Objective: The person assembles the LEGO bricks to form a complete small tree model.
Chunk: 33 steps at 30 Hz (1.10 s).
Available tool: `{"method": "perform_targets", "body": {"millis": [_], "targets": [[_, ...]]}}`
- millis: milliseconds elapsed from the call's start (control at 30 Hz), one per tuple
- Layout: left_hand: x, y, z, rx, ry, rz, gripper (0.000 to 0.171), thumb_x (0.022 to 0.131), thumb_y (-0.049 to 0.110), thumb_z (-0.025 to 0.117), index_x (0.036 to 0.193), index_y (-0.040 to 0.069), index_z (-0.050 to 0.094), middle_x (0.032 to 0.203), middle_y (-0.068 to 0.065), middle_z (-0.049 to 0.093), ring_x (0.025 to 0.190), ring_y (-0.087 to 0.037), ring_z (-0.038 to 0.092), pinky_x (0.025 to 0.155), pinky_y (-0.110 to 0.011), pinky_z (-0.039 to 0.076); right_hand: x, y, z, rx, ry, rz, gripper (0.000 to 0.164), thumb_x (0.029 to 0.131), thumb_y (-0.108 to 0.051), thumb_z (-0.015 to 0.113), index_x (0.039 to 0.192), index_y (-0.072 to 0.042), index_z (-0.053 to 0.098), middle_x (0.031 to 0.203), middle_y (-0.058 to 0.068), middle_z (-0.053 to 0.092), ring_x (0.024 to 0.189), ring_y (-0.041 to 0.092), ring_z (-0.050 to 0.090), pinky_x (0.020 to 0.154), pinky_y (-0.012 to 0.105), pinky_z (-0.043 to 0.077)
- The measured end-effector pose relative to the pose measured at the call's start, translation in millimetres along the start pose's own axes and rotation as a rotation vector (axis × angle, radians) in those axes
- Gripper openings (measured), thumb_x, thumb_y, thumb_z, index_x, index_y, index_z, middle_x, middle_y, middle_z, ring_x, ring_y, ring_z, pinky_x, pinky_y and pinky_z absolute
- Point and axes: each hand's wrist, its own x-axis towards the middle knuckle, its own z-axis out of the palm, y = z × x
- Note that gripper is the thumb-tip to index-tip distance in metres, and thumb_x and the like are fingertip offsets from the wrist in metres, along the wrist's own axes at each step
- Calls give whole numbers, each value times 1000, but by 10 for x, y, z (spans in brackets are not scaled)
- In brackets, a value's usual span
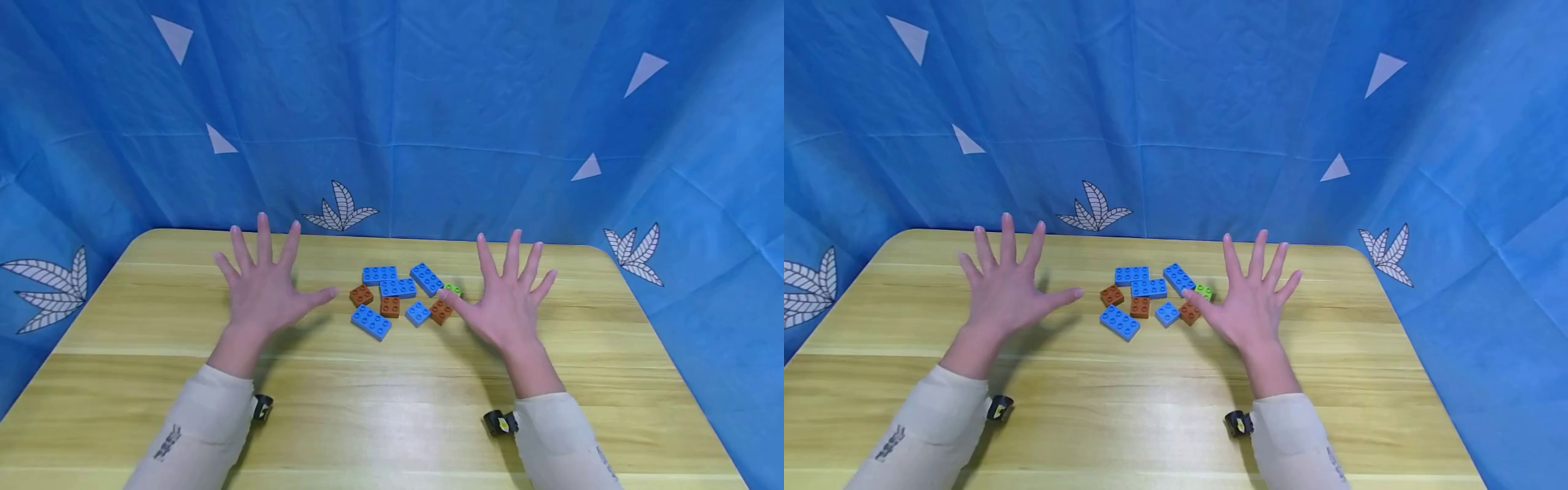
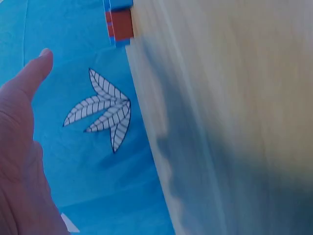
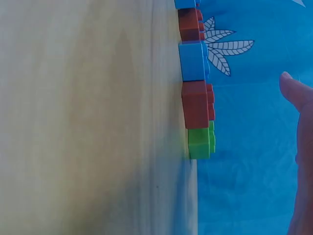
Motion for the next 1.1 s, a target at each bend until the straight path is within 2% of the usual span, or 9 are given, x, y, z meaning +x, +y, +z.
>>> {"method": "perform_targets", "body": {"millis": [200, 333, 533, 733, 900, 1000, 1100], "targets": [[-73, 155, 73, -135, -6, 54, 120, 71, 88, 56, 161, 32, 1, 162, -6, -25, 141, -39, -32, 103, -75, -7, -57, -22, 26, 80, 27, -6, 103, 79, -83, 52, 161, -32, 15, 164, 5, -17, 145, 38, -23, 103, 75, -5], [-151, 301, 79, -279, -11, 91, 118, 73, 78, 67, 162, 30, 6, 165, -6, -15, 146, -41, -17, 105, -74, 6, -106, -46, 35, 167, 67, -12, 98, 81, -77, 58, 160, -29, 25, 166, 8, 2, 149, 39, -6, 105, 74, 7], [-277, 513, 79, -478, -3, 140, 106, 78, 55, 80, 161, 23, 22, 163, -14, 16, 145, -42, 17, 103, -69, 27, -189, -76, 54, 367, 94, -20, 88, 84, -60, 71, 155, -20, 39, 155, 10, 36, 141, 36, 30, 104, 65, 26], [-374, 652, 160, -612, 1, 152, 90, 81, 41, 83, 154, 16, 38, 145, -12, 46, 126, -33, 49, 96, -52, 46, -264, -89, 168, 640, 50, 65, 72, 84, -38, 81, 145, -14, 52, 138, 9, 55, 120, 29, 53, 91, 49, 48], [-449, 744, 249, -755, -71, 143, 70, 82, 29, 85, 141, 9, 55, 124, -10, 61, 105, -28, 60, 83, -42, 54, -321, -91, 236, 756, -9, 112, 58, 82, -28, 85, 130, -6, 61, 121, 12, 64, 101, 27, 64, 79, 43, 55], [-487, 790, 280, -824, -128, 148, 54, 83, 27, 84, 129, 6, 64, 111, -7, 66, 97, -24, 62, 82, -40, 54, -352, -92, 242, 771, -57, 140, 51, 81, -28, 86, 122, -5, 66, 108, 10, 67, 89, 24, 67, 72, 40, 56], [-527, 823, 283, -893, -219, 163, 40, 86, 25, 81, 118, 4, 69, 98, -3, 67, 89, -20, 63, 79, -38, 53, -376, -86, 252, 755, -105, 165, 48, 80, -27, 87, 119, -7, 68, 102, 7, 68, 82, 21, 67, 68, 38, 54]]}}
